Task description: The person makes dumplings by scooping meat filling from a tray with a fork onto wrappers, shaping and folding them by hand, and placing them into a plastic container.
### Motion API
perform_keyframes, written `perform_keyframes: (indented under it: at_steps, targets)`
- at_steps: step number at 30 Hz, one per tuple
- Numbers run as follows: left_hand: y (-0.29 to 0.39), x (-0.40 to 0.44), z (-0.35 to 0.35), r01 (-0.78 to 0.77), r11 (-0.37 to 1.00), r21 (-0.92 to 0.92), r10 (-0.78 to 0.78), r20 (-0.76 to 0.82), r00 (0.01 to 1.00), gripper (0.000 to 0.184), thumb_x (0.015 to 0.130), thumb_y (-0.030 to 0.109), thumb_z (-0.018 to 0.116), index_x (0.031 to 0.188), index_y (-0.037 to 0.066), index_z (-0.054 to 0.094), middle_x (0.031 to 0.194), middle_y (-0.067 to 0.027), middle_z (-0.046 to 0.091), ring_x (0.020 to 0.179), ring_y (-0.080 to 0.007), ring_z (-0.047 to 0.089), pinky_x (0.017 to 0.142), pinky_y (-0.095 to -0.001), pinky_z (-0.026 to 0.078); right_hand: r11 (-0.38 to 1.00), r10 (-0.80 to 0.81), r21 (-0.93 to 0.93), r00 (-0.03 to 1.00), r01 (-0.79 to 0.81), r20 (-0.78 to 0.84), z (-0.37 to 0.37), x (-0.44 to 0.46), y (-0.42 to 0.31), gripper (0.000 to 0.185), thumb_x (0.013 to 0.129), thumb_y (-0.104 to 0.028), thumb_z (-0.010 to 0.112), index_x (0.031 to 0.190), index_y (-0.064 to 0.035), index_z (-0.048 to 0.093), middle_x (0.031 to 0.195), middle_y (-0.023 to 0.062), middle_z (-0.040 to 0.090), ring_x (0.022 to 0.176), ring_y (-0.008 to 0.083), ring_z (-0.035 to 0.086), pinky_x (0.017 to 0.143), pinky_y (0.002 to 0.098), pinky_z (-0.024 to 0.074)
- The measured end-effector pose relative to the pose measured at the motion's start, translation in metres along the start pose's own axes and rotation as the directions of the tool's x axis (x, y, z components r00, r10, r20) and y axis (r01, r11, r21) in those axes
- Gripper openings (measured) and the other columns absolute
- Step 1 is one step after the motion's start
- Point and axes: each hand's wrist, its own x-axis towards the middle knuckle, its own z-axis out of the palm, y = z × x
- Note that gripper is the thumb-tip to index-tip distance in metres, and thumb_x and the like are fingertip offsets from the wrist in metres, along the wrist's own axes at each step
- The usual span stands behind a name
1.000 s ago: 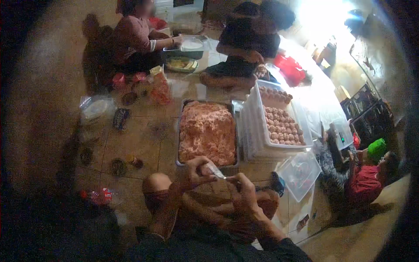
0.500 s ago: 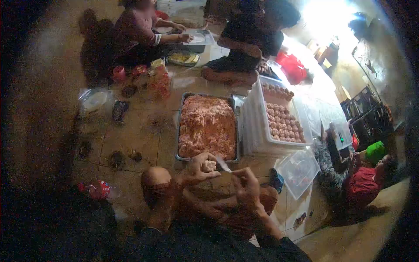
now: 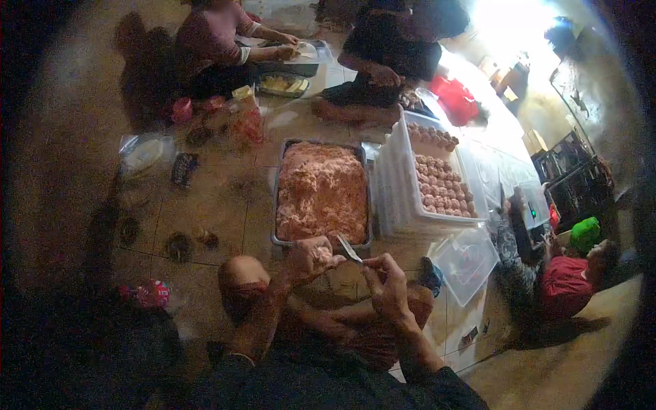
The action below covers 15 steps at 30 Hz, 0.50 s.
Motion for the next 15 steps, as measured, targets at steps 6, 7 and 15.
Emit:
perform_keyframes:
  at_steps: [6, 7, 15]
  targets:
    - [-0.021, 0.008, -0.009, -0.216, 0.968, -0.125, 0.209, -0.069, 0.976, 0.056, 0.073, 0.032, 0.092, 0.107, 0.003, 0.058, 0.090, -0.0041, 0.062, 0.077, -0.0121, 0.056, 0.070, -0.0285, 0.049, 0.999, 0.021, 0.025, 0.997, -0.019, -0.073, -0.003, 0.000, 0.011, 0.008, 0.095, -0.007, 0.064, 0.100, -0.0003, 0.062, 0.082, 0.0051, 0.063, 0.076, 0.0100, 0.058, 0.069, 0.0287, 0.0486]
    - [-0.007, 0.003, -0.011, -0.193, 0.978, -0.076, 0.184, -0.119, 0.976, 0.063, 0.072, 0.034, 0.092, 0.113, 0.003, 0.056, 0.095, -0.0047, 0.061, 0.081, -0.0123, 0.056, 0.073, -0.0284, 0.049, 1.000, 0.028, -0.006, 0.997, -0.028, -0.066, -0.003, -0.003, 0.010, 0.008, 0.095, -0.007, 0.064, 0.099, -0.0008, 0.062, 0.082, 0.0041, 0.063, 0.075, 0.0092, 0.056, 0.068, 0.0283, 0.0482]
    - [-0.035, 0.008, -0.007, -0.251, 0.940, -0.232, 0.266, 0.039, 0.963, 0.113, 0.056, 0.039, 0.100, 0.140, 0.002, 0.033, 0.106, -0.0092, 0.059, 0.098, -0.0175, 0.057, 0.091, -0.0336, 0.048, 0.977, -0.204, -0.031, 0.971, 0.209, 0.126, 0.005, 0.000, 0.030, 0.007, 0.095, -0.005, 0.062, 0.101, -0.0004, 0.063, 0.084, 0.0051, 0.063, 0.079, 0.0104, 0.058, 0.071, 0.0291, 0.0492]
